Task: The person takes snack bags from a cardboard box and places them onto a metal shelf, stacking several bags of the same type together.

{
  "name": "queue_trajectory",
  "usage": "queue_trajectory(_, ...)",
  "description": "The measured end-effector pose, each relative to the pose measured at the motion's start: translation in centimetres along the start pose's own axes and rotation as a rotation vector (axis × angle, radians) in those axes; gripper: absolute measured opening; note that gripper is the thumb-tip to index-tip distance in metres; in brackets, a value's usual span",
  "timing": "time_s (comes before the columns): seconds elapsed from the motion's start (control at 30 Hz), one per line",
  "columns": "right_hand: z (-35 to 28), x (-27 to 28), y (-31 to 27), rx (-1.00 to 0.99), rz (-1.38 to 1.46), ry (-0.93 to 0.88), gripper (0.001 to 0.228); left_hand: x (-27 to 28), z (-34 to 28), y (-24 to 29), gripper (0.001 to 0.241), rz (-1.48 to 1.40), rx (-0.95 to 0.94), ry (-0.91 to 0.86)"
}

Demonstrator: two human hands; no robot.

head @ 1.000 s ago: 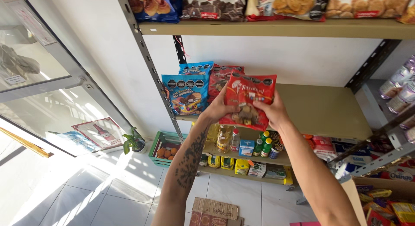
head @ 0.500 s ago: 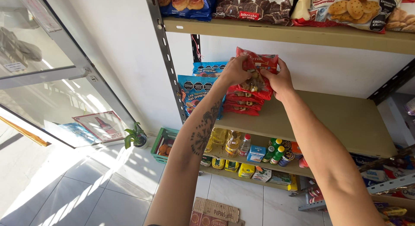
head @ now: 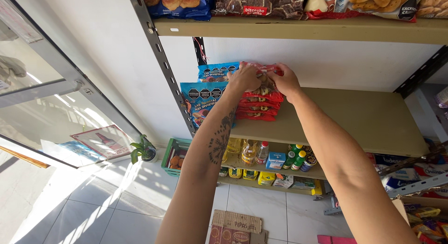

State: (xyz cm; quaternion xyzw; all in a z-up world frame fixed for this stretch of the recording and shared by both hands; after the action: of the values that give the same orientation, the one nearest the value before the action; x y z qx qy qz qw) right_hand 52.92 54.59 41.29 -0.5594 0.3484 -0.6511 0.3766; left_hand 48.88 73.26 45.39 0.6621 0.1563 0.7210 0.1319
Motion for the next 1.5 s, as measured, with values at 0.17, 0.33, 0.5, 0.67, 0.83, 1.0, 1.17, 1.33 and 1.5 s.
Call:
queue_trajectory(0.17, -5.7, 1.3, -4.9, -0.037, -0.020, -0.109, 0.072, -1.8, 0.0, -0.8, 0.062, 0.142, 0.015, -0.052)
queue_trajectory(0.33, -5.3, 2.0, -3.3, -0.011, 0.065, -0.061, 0.081, -1.4, -1.7, 0.3, 0.070, 0.265, 0.003, -0.048)
queue_trajectory(0.5, -7.1, 3.0, -3.7, 0.025, 0.132, -0.026, 0.079, -0.3, -3.0, 1.7, 0.067, 0.212, -0.103, 0.121)
queue_trajectory(0.67, -8.9, 5.9, -0.8, 0.092, 0.253, 0.019, 0.076, 0.1, -7.3, 6.5, 0.056, 0.194, -0.276, 0.338)
queue_trajectory(0.83, -15.5, 11.3, 3.1, 0.210, 0.387, 0.096, 0.076, -4.3, -14.3, 12.2, 0.058, 0.011, -0.457, 0.455)
queue_trajectory(1.0, -26.9, 18.3, 14.8, 0.037, 0.363, 0.238, 0.066, -19.1, -21.3, 16.7, 0.046, -0.244, -0.569, 0.291)
queue_trajectory(1.17, -42.0, 25.7, 28.6, -0.258, 0.373, 0.422, 0.048, -35.8, -30.9, 23.2, 0.036, -0.447, -0.661, -0.247)
queue_trajectory(1.33, -57.7, 35.3, 36.6, -0.564, 0.391, 0.653, 0.027, -47.3, -41.0, 30.2, 0.039, -0.513, -0.657, -0.693)
queue_trajectory(1.5, -70.5, 45.6, 45.8, -0.671, 0.363, 0.928, 0.018, -50.0, -48.4, 39.8, 0.037, -0.509, -0.752, -0.918)
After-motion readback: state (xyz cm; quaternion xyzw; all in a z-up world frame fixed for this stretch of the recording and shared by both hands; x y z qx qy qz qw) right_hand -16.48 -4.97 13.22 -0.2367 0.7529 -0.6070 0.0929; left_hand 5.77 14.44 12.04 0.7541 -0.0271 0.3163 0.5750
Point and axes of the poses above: each hand's wrist, its own z-axis towards the middle knuckle, its own x-axis out of the back of the hand, y = z × x, the point moved 10 cm from there along z, towards the middle knuckle, and after that the axes turned 5 degrees about y, right-handed, at the moved point
